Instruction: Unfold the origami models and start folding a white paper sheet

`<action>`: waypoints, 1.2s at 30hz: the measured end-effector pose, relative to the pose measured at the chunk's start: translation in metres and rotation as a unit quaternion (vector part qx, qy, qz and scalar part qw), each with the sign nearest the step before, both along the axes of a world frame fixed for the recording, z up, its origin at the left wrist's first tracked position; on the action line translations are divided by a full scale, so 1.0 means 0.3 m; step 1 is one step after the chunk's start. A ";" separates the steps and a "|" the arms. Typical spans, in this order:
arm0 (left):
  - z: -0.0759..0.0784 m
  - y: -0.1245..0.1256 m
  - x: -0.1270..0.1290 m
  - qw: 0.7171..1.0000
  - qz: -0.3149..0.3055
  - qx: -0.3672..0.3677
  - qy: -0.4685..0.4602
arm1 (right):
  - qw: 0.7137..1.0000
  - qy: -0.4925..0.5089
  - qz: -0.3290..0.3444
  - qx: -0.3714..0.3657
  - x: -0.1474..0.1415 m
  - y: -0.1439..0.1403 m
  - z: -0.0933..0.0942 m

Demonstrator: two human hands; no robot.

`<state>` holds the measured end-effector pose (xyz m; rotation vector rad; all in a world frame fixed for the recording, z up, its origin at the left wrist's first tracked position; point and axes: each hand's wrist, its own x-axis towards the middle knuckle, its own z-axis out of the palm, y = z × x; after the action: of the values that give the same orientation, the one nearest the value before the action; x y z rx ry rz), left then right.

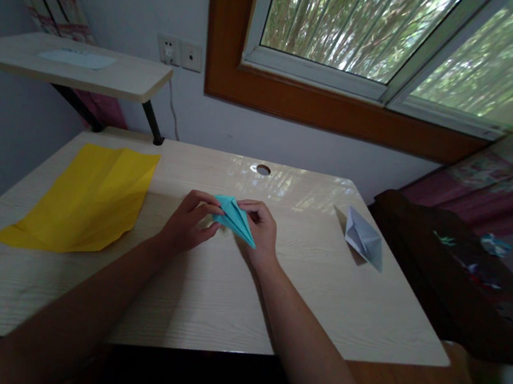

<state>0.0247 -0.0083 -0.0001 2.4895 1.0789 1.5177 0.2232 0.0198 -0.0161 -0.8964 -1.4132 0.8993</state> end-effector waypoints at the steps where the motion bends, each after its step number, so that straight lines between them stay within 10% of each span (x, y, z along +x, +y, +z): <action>1: -0.001 0.000 0.000 1.000 -0.006 -0.003 -0.001 | 1.000 0.000 -0.004 0.005 0.000 -0.001 0.002; 36: -0.027 0.039 -0.031 0.998 -0.057 -0.030 -0.020 | 0.966 -0.173 -0.018 0.192 0.002 -0.027 0.040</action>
<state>0.0154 0.0033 -0.0082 2.4253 0.9436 1.4741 0.2237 0.0118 -0.0041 -0.7998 -1.7889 0.4256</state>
